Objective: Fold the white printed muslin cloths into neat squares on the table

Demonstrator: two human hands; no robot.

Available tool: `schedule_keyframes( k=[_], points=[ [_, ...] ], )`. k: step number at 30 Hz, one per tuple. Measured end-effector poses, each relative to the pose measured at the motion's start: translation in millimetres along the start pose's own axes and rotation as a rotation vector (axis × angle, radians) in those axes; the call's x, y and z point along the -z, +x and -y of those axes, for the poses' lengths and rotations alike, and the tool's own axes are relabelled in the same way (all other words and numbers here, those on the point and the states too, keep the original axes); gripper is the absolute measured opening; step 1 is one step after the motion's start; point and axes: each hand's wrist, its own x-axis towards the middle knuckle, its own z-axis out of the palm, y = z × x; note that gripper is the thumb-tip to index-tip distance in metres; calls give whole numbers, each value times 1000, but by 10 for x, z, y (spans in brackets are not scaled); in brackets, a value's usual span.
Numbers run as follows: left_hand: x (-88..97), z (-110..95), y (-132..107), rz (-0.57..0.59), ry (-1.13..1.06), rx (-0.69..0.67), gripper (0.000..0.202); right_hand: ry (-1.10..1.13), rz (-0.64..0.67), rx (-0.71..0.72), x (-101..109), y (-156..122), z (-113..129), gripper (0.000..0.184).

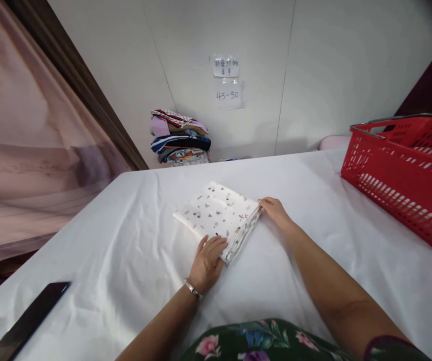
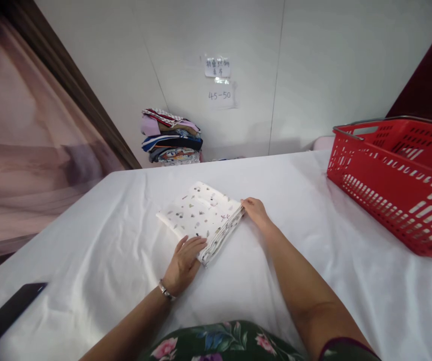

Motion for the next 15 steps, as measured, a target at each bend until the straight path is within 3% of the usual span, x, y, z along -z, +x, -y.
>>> schedule_keyframes(
  k=[10, 15],
  points=[
    [-54, 32, -28, -26, 33, -13, 49, 45, 9, -5, 0, -34, 91, 25],
    [-69, 47, -52, -51, 26, -27, 45, 56, 74, -97, 28, -34, 124, 29]
  ],
)
